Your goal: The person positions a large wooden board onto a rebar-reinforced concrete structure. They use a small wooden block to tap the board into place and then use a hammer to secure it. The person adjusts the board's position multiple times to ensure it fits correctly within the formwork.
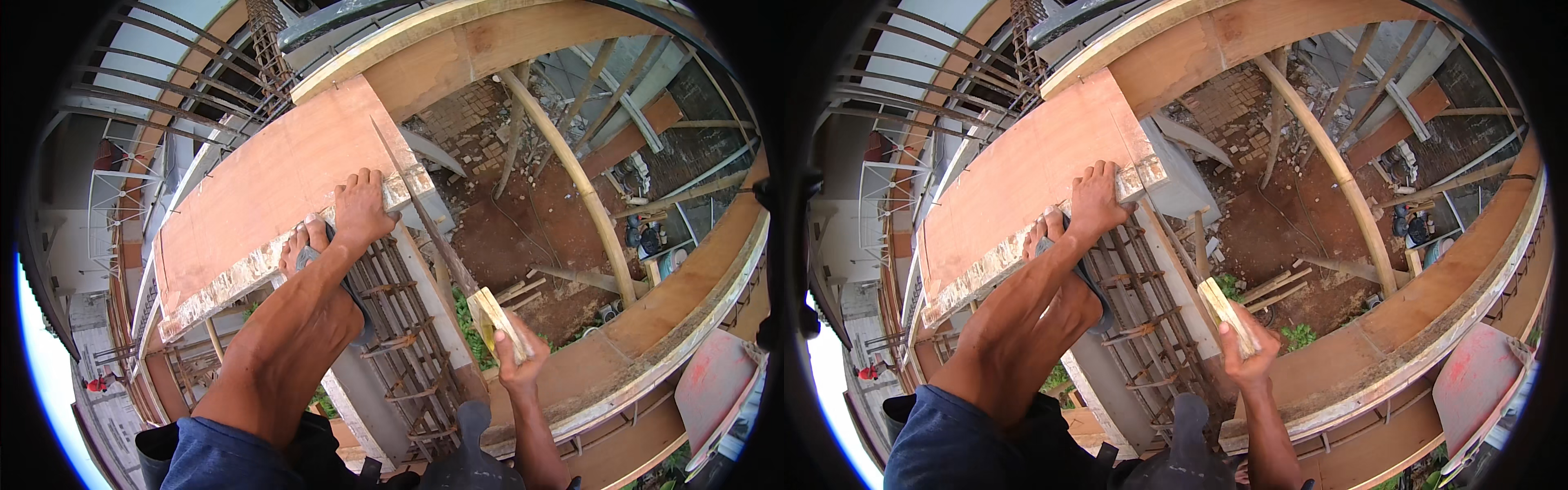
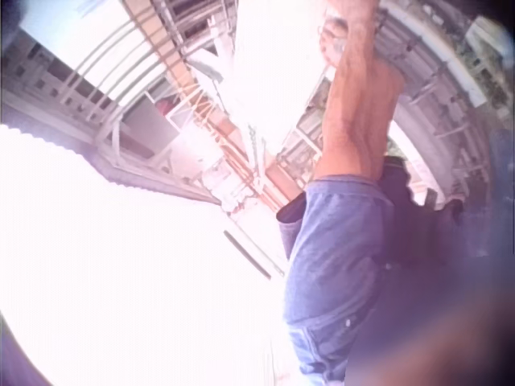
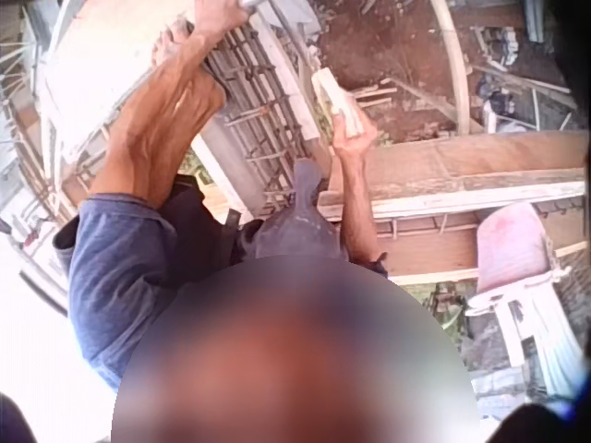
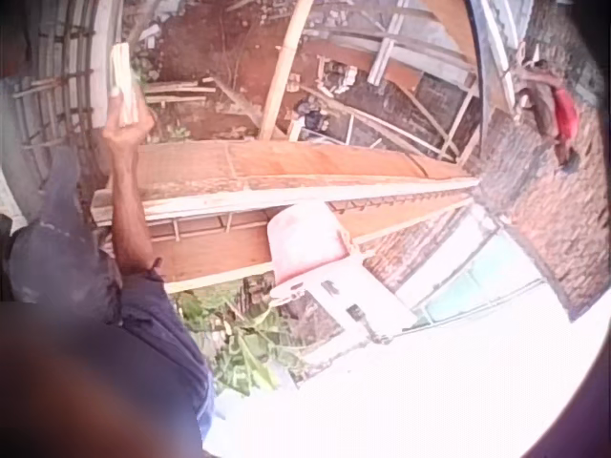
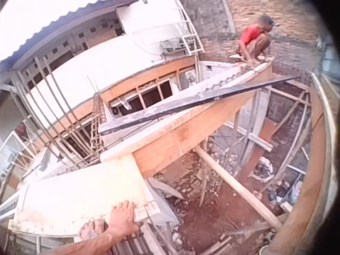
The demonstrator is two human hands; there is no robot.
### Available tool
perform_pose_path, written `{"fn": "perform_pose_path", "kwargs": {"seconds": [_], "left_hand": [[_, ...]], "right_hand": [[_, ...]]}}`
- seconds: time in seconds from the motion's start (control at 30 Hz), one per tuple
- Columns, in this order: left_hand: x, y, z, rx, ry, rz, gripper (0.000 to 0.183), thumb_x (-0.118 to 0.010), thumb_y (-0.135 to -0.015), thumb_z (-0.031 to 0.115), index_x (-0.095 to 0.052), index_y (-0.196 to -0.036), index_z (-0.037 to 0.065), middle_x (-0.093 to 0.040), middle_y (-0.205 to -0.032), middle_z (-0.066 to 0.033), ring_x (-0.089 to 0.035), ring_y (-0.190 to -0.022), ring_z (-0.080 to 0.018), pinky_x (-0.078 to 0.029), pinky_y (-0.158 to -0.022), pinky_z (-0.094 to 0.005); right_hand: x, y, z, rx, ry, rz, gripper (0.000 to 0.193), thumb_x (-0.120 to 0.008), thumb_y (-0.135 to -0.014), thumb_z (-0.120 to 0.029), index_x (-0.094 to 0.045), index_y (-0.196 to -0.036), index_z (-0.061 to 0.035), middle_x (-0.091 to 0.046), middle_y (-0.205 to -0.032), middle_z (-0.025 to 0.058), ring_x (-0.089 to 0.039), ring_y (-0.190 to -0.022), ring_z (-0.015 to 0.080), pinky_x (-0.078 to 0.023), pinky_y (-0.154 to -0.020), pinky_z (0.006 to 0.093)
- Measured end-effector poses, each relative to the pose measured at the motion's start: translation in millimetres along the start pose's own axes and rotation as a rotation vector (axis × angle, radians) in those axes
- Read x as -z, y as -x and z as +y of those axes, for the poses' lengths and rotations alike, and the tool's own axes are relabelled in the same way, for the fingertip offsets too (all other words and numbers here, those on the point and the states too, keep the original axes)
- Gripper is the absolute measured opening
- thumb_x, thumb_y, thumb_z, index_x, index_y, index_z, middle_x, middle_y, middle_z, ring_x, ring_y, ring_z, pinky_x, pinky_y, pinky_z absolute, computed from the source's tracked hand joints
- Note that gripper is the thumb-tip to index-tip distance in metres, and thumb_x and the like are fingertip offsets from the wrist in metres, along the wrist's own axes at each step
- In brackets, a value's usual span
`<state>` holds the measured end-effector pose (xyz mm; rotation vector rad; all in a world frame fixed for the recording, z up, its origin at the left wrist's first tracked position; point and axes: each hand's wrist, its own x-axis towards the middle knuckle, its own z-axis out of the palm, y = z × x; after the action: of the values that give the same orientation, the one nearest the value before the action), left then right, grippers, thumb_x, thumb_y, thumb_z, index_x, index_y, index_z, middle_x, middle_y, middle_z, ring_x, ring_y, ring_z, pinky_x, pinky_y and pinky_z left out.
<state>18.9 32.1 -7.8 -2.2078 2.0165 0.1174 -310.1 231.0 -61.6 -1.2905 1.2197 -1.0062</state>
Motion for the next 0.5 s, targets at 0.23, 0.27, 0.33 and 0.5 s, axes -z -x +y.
{"fn": "perform_pose_path", "kwargs": {"seconds": [0.23, 0.27, 0.33, 0.5], "left_hand": [[16.0, -0.7, 2.3, 0.014, 0.012, 0.074, 0.064, -0.085, -0.068, 0.035, -0.058, -0.117, 0.005, -0.06, -0.115, -0.0133, -0.059, -0.114, -0.0339, -0.047, -0.093, -0.0492], [15.1, -2.0, 0.9, 0.01, 0.018, 0.048, 0.064, -0.085, -0.068, 0.036, -0.058, -0.118, 0.005, -0.06, -0.116, -0.0133, -0.059, -0.115, -0.0338, -0.048, -0.093, -0.0492], [10.6, -5.4, -1.9, -0.008, 0.01, 0.054, 0.065, -0.085, -0.068, 0.037, -0.059, -0.118, 0.006, -0.06, -0.116, -0.013, -0.059, -0.114, -0.0329, -0.047, -0.092, -0.0483], [-3.0, -10.3, -7.2, -0.008, 0.008, 0.034, 0.066, -0.086, -0.067, 0.037, -0.058, -0.119, 0.006, -0.06, -0.116, -0.0126, -0.058, -0.113, -0.032, -0.045, -0.092, -0.0472]], "right_hand": [[-39.2, -14.6, -76.7, 0.048, -0.007, -0.013, 0.048, -0.071, -0.093, -0.012, -0.06, -0.135, 0.0065, -0.073, -0.101, 0.0252, -0.075, -0.088, 0.0303, -0.057, -0.081, 0.0359], [-21.7, -18.0, -106.5, -0.045, -0.016, -0.054, 0.048, -0.071, -0.093, -0.012, -0.059, -0.135, 0.0065, -0.073, -0.102, 0.0252, -0.075, -0.089, 0.0302, -0.057, -0.082, 0.0362], [17.7, -15.7, -157.2, -0.156, -0.025, -0.097, 0.046, -0.07, -0.093, -0.011, -0.06, -0.135, 0.0062, -0.074, -0.102, 0.0248, -0.075, -0.089, 0.0278, -0.057, -0.081, 0.0356], [34.8, 12.0, -142.6, -0.055, 0.164, -0.091, 0.041, -0.066, -0.093, -0.006, -0.064, -0.132, 0.0058, -0.075, -0.104, 0.022, -0.073, -0.089, 0.0186, -0.057, -0.078, 0.0317]]}}
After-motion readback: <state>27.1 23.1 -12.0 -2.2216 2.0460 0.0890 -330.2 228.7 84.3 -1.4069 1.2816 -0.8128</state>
